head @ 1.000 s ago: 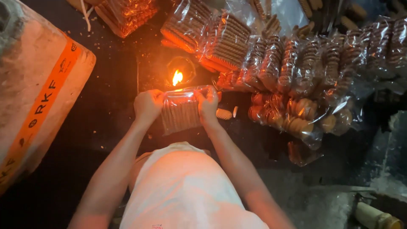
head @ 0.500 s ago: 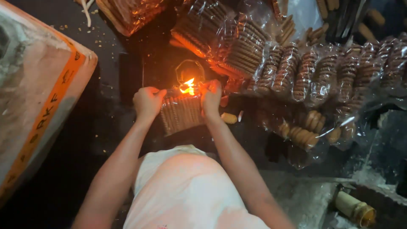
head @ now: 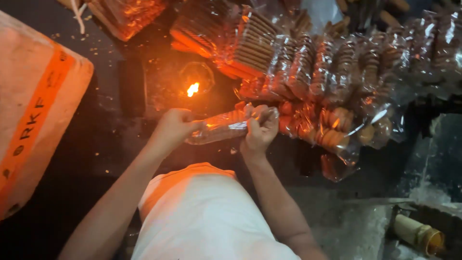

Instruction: The person is packing biscuits into plastic bags and sealing them using a flame.

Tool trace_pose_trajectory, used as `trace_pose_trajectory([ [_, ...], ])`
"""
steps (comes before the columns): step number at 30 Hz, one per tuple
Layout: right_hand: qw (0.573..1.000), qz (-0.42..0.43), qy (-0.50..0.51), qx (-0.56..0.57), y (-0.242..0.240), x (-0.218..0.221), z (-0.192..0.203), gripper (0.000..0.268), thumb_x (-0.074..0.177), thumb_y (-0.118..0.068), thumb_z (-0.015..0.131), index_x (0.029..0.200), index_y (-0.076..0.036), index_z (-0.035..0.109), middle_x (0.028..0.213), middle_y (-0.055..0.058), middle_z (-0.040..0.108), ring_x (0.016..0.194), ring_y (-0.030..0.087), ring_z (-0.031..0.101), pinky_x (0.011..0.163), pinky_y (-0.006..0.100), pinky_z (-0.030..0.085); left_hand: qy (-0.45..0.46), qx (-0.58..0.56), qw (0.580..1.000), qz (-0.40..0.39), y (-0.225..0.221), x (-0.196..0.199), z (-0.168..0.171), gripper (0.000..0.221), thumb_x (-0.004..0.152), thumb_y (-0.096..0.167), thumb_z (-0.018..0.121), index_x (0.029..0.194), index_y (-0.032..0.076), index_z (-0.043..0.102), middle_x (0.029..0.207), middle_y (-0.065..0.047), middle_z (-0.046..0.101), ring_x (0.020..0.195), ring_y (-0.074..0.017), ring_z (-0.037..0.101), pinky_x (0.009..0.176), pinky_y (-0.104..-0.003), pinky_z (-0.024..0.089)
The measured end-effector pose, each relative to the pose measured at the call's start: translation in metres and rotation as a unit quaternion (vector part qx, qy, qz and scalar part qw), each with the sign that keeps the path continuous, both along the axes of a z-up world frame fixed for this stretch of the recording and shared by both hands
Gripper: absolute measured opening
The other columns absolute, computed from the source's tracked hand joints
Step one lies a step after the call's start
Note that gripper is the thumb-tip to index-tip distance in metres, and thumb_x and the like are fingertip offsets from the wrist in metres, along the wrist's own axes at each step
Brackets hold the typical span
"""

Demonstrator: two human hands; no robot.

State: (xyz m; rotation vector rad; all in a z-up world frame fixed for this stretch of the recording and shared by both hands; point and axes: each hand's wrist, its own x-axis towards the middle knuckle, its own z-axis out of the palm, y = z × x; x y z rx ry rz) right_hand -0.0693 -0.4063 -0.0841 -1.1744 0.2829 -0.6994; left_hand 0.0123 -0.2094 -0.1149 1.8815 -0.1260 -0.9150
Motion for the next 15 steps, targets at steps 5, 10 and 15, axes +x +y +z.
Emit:
trace_pose_trajectory([
  [5,0.998,-0.001,0.064,-0.025,0.006,-0.025,-0.009,0.033,0.082,0.021,0.047,0.090,-0.010,0.043,0.085,0.001,0.046,0.082,0.012,0.048,0.086,0.031,0.049,-0.482,0.008,0.876,-0.014,-0.011,-0.058,0.043,0.035,0.086,0.017,0.073,0.116,0.002,0.064,0.113,-0.015,0.064,0.105,-0.0347,0.059,0.091,-0.047,0.047],
  [10,0.993,-0.015,0.118,-0.006,0.014,-0.031,-0.035,0.031,0.084,0.019,0.051,0.092,-0.010,0.044,0.088,-0.002,0.044,0.079,0.009,0.045,0.080,0.026,0.047,-0.516,-0.065,0.839,-0.160,-0.028,-0.071,0.031,0.068,0.083,0.022,0.070,0.137,-0.014,0.049,0.135,-0.031,0.057,0.127,-0.0432,0.053,0.112,-0.050,0.037],
  [15,0.959,-0.107,0.222,-0.141,-0.005,-0.024,-0.073,0.028,0.084,0.015,0.056,0.097,-0.008,0.049,0.092,-0.002,0.047,0.084,0.008,0.047,0.076,0.023,0.043,-0.427,-0.025,0.876,-0.225,-0.025,-0.064,-0.005,0.079,0.080,0.018,0.068,0.144,-0.017,0.038,0.148,-0.036,0.041,0.142,-0.0478,0.038,0.120,-0.053,0.028],
])
